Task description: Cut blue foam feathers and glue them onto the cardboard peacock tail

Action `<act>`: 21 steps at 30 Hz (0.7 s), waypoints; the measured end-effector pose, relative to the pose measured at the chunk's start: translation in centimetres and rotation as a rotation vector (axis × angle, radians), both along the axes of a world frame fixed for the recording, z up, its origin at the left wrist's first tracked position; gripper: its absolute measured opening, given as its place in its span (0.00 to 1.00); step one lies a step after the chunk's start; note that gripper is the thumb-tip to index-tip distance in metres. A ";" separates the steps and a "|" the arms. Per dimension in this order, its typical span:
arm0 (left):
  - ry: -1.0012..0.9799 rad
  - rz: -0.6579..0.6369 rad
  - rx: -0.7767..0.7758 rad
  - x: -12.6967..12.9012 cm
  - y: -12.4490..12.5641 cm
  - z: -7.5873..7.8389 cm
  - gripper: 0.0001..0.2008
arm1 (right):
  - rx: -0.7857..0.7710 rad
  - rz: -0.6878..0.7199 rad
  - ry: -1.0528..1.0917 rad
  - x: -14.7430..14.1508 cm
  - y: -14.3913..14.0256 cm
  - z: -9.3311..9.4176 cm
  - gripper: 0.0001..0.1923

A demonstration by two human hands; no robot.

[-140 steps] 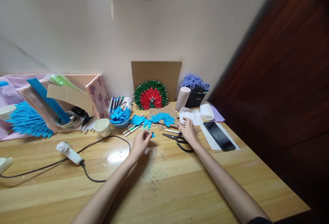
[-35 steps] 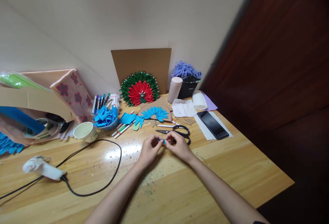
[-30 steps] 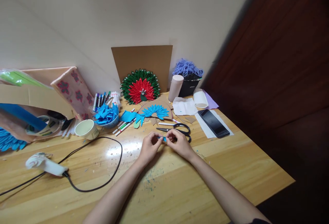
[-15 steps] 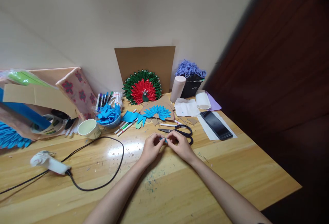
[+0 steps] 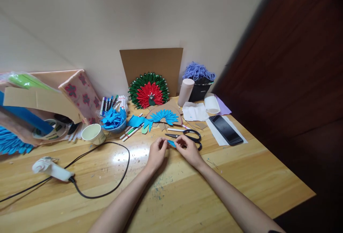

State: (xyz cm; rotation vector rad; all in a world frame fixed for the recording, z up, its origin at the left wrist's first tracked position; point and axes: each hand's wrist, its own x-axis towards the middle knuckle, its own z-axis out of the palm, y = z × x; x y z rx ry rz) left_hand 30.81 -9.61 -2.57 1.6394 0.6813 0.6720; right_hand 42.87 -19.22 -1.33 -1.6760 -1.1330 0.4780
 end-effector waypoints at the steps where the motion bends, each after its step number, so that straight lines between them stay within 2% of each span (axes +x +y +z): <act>1: 0.019 -0.018 0.014 0.0 0.0 0.1 0.12 | 0.000 0.000 0.025 -0.1 0.1 -0.1 0.05; 10: 0.069 -0.062 -0.006 -0.1 -0.2 0.5 0.12 | 0.010 0.055 0.112 -0.5 0.2 -0.4 0.05; 21: 0.092 -0.090 0.065 0.0 -0.3 0.5 0.13 | 0.022 0.029 0.051 -0.4 0.0 -0.3 0.04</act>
